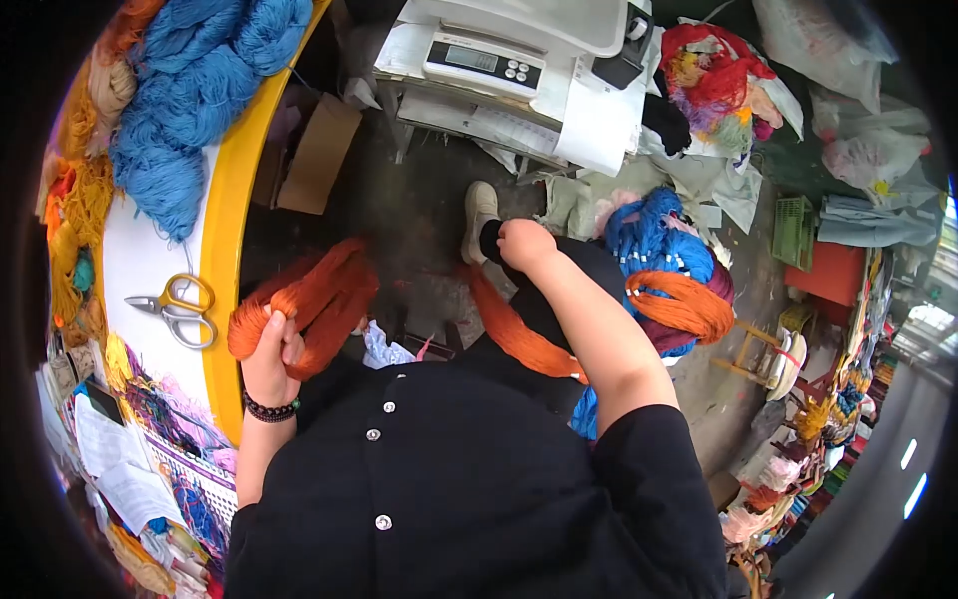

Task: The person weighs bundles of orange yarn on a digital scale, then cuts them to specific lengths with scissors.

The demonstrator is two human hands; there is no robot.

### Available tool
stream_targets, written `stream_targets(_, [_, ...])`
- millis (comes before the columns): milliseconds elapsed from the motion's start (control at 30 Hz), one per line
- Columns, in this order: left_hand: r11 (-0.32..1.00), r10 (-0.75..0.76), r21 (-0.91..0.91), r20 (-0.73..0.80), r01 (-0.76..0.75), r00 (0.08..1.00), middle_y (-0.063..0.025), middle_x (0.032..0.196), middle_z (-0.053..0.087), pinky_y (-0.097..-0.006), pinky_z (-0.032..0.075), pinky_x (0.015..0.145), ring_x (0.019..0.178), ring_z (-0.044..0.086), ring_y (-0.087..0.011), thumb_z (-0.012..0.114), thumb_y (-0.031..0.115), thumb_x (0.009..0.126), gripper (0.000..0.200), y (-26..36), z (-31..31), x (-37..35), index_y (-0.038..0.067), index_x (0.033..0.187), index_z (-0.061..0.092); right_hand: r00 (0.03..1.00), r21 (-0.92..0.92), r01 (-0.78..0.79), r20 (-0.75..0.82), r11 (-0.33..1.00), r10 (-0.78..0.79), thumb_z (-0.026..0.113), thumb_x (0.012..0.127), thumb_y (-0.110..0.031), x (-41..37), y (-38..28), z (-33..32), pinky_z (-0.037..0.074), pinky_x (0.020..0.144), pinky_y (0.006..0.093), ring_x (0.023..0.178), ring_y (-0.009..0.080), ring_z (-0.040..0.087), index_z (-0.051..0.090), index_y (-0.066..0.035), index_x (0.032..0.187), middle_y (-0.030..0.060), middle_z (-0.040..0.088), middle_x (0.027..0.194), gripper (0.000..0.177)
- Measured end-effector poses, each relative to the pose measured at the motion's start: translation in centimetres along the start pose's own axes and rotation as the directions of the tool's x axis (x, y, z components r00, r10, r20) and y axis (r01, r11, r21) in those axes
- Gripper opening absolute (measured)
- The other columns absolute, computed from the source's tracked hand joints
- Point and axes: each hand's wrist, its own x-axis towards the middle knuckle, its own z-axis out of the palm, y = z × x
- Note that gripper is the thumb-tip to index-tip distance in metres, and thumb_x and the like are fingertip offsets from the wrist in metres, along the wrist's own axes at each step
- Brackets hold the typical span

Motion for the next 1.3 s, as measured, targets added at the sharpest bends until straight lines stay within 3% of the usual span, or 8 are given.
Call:
stream_targets(267, [0.986,-0.169,-0.027,-0.143,0.167,0.975,0.0013,0.066,0.046,-0.0205,0.03,0.045,0.047,0.038,-0.0071,0.054,0.015,0.093,0.011,-2.3,-1.3,2.3,0.01,0.101,0.05,0.989,-0.151,-0.109,0.083,0.982,0.122,0.063,0.079,-0.029,12.7,4.1,8.7,0.051,0.084,0.0426,0.095,0.0332,0.063,0.069,-0.012,0.1,0.0154,0.066,0.101,0.028])
stream_targets(400, [0.977,-0.214,-0.023,-0.165,0.214,0.963,-0.0002,0.064,0.046,-0.0218,0.029,0.044,0.045,0.036,-0.0078,0.056,0.016,0.091,0.015,-2.2,-1.7,3.8,0.006,0.101,0.049,0.93,-0.192,-0.315,0.132,0.93,0.342,0.059,0.081,-0.026,16.0,4.1,13.5,0.05,0.086,0.0435,0.101,0.0345,0.061,0.067,-0.012,0.102,0.0152,0.063,0.111,0.026])
stream_targets(467, [0.971,-0.24,-0.029,-0.201,0.239,0.95,0.0005,0.059,0.044,-0.023,0.029,0.044,0.045,0.036,-0.008,0.057,0.018,0.09,0.018,-2.2,-2.2,4.5,0.004,0.1,0.05,0.983,-0.281,-0.126,0.093,0.952,0.158,0.056,0.084,-0.025,15.5,1.8,11.9,0.049,0.088,0.0444,0.106,0.034,0.058,0.063,-0.014,0.109,0.0146,0.059,0.116,0.028])
stream_targets(567, [0.953,-0.298,-0.016,-0.247,0.303,0.922,0.0011,0.057,0.042,-0.0229,0.029,0.044,0.045,0.036,-0.0079,0.057,0.02,0.09,0.02,-2.8,-2.9,5.2,0.004,0.101,0.05,0.977,-0.244,-0.144,0.121,0.959,0.177,0.046,0.09,-0.029,18.3,2.8,15.5,0.048,0.088,0.0437,0.108,0.0322,0.058,0.054,-0.014,0.117,0.0138,0.059,0.117,0.032])
stream_targets(733, [0.901,-0.391,0.071,-0.298,0.429,0.871,0.0016,0.058,0.042,-0.0211,0.029,0.046,0.047,0.038,-0.0073,0.057,0.021,0.09,0.019,-3.2,-3.4,5.8,0.007,0.099,0.049,0.77,-0.003,-0.574,0.339,0.819,0.541,0.04,0.096,-0.03,20.8,2.2,16.9,0.05,0.086,0.0386,0.111,0.0296,0.058,0.058,-0.011,0.119,0.0132,0.06,0.119,0.035])
stream_targets(833, [0.873,-0.438,0.071,-0.325,0.483,0.838,0.0016,0.059,0.043,-0.0209,0.03,0.046,0.047,0.038,-0.0072,0.058,0.021,0.09,0.018,-3.5,-3.8,6.3,0.009,0.096,0.045,0.91,-0.22,-0.305,0.221,0.926,0.352,0.06,0.078,-0.056,22.5,4.2,21.3,0.047,0.093,0.0391,0.12,0.0275,0.052,0.047,-0.011,0.133,0.0126,0.05,0.134,0.072])
stream_targets(900, [0.864,-0.444,0.074,-0.353,0.498,0.824,0.0019,0.058,0.042,-0.0209,0.03,0.047,0.047,0.039,-0.0073,0.057,0.022,0.091,0.017,-3.8,-3.9,6.3,0.009,0.093,0.047,0.882,-0.273,-0.205,0.364,0.94,0.298,0.066,0.073,-0.052,21.9,0.5,15.2,0.048,0.092,0.039,0.116,0.0296,0.054,0.051,-0.012,0.129,0.0133,0.053,0.129,0.07])
stream_targets(1300, [0.851,-0.449,0.096,-0.374,0.516,0.811,0.0025,0.058,0.044,-0.0209,0.028,0.048,0.048,0.038,-0.0073,0.052,0.027,0.093,0.021,-3.8,-2.5,7.8,0.008,0.084,0.052,0.864,-0.258,-0.218,0.397,0.941,0.309,0.068,0.072,-0.03,24.3,4.1,18.6,0.05,0.087,0.0391,0.11,0.0302,0.057,0.062,-0.013,0.109,0.0144,0.057,0.12,0.041])
